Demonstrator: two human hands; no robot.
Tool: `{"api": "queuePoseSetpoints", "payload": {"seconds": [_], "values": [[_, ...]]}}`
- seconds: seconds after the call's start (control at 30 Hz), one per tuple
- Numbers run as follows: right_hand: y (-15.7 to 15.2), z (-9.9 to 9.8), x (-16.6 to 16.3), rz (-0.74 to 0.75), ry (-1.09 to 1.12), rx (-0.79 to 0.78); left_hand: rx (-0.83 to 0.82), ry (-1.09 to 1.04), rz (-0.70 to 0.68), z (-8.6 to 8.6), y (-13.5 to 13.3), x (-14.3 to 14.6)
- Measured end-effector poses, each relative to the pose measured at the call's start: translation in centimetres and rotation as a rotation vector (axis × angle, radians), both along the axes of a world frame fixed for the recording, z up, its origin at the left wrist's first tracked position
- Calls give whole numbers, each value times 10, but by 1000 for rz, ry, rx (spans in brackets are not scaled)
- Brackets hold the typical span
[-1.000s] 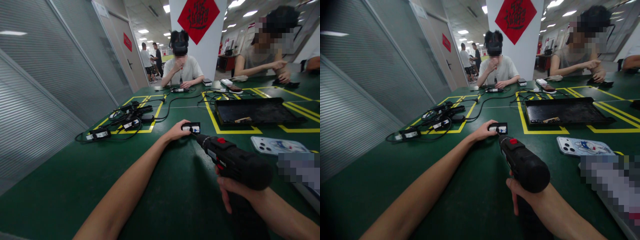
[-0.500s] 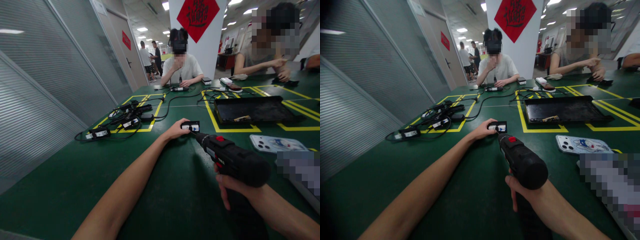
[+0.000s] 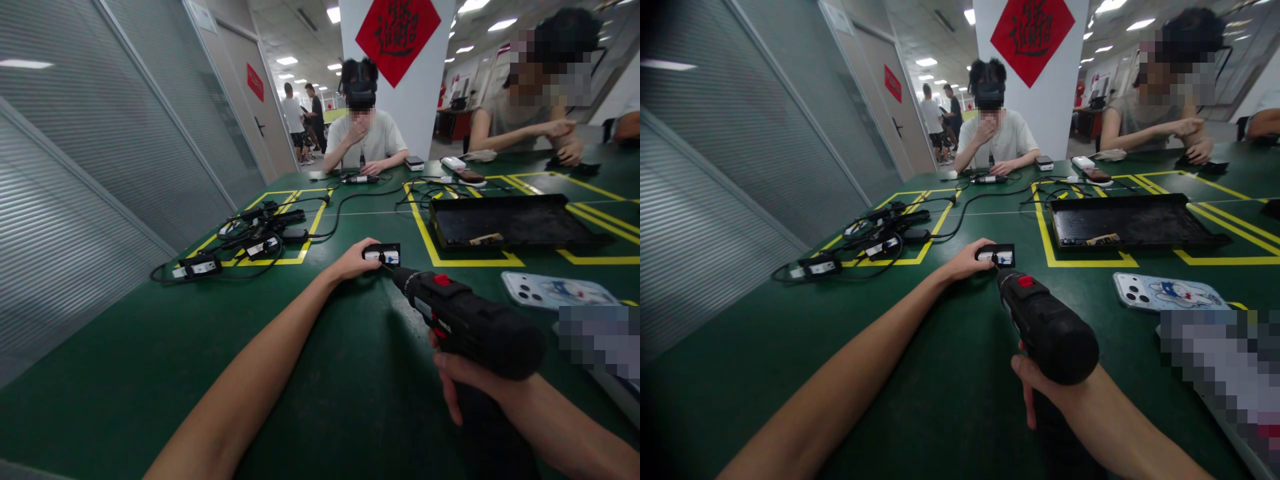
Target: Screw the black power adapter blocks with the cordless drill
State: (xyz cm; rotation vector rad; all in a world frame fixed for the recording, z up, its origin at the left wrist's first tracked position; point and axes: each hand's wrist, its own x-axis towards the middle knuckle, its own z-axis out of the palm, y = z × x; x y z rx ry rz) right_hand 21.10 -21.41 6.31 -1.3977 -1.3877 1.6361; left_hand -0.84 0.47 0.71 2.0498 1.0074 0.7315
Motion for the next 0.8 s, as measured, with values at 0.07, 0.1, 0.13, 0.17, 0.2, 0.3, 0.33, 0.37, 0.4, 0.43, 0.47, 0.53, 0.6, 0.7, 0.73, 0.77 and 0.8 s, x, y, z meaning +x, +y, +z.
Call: {"api": "queuePoseSetpoints", "payload": {"seconds": [0.07, 0.1, 0.13, 0.17, 0.2, 0.3, 0.33, 0.37, 0.4, 0.43, 0.47, 0.53, 0.6, 0.7, 0.73, 0.77, 0.8], "values": [[2, -1, -1, 1, -8, 6, -2, 11, 3, 1, -1, 0], [4, -2, -2, 8, 10, 13, -4, 14, 4, 2, -2, 0], [6, -2, -2, 17, 32, 20, -6, 15, 4, 3, -2, 0], [8, -3, -3, 28, 53, 29, -8, 15, 3, 3, -3, 0], [10, -4, -3, 43, 72, 34, -10, 14, 4, 4, -3, 0], [13, -6, -4, 62, 108, 43, -18, 19, 14, 4, -3, 1], [14, -6, -4, 62, 114, 45, -20, 21, 15, 3, -2, 1], [14, -7, -4, 62, 118, 49, -20, 19, 13, 3, -2, 1], [14, -7, -3, 62, 120, 53, -17, 13, 10, 2, -2, 1], [14, -7, -3, 62, 121, 58, -14, 6, 6, 2, -1, 1], [13, -7, -3, 63, 123, 62, -13, 0, 3, 1, -1, 1], [13, -8, -2, 70, 126, 65, -14, -10, 1, 0, 0, 1], [13, -10, -1, 80, 125, 71, -14, -13, 1, -1, 0, 1], [14, -15, 0, 82, 131, 72, -16, -8, 3, 1, -2, 1], [14, -17, 0, 77, 141, 67, -19, -4, 5, 1, -2, 1], [14, -20, 0, 69, 151, 62, -23, 0, 8, 2, -2, 1], [15, -23, -1, 57, 159, 56, -26, 2, 11, 2, -3, 1]]}}
